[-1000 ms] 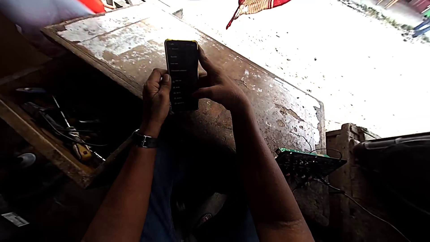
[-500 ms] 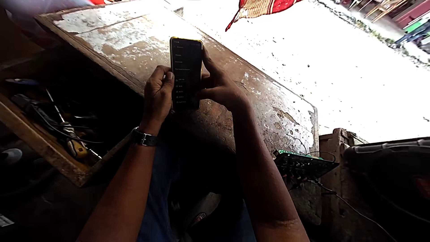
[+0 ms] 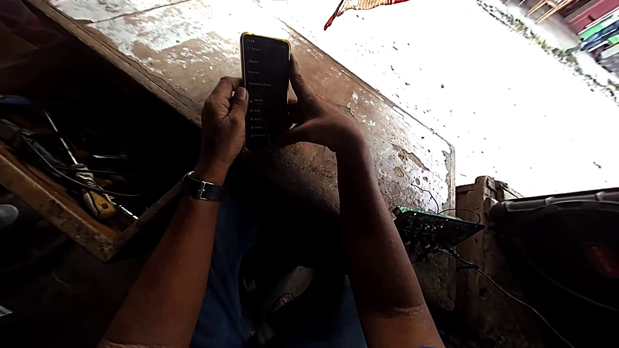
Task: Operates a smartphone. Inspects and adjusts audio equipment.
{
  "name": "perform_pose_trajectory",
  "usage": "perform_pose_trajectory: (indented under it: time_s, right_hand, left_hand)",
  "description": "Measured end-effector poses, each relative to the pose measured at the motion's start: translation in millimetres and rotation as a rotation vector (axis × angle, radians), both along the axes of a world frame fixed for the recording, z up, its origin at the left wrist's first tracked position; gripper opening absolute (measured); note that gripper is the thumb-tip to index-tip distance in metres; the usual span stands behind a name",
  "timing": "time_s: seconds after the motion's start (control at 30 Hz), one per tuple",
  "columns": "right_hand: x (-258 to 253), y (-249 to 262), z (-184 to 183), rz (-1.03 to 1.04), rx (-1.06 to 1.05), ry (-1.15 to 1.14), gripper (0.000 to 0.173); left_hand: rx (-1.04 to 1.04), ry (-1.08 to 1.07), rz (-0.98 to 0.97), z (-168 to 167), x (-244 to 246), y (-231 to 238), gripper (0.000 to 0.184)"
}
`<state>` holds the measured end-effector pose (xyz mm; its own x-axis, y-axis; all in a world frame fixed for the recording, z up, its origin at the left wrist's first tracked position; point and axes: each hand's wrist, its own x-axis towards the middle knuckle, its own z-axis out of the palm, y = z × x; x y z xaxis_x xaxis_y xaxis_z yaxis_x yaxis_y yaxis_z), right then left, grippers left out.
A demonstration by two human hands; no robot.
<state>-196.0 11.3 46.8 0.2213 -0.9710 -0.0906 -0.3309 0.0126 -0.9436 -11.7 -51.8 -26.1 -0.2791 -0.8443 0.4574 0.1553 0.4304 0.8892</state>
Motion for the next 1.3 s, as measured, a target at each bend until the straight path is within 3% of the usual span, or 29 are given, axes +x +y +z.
perform_pose_trajectory:
  time_s: [0.43,0.8,1.17,1.3]
  right_hand:
    - [-3.7,-4.1,-7.6,0.081,-0.014,0.019,0.154]
    - [-5.7,-6.0,-9.1,0.079,-0.105,-0.003,0.130]
    - [-2.6,-5.0,-8.0,0.049,-0.132,-0.045,0.122]
    - [-4.1,-7.1,-9.6,-0.056,-0.251,0.027,0.101]
  left_hand:
    - [0.031,-0.016,0.012,2.3,0.8,0.7,0.024]
    - [0.071,-0.016,0.010,2.3,1.2,2.1,0.023]
    - [0.064,0.028,0.014,1.8,2.0,0.9,0.024]
    - [0.051,0.038,0.012,1.4,1.0,0.9,0.023]
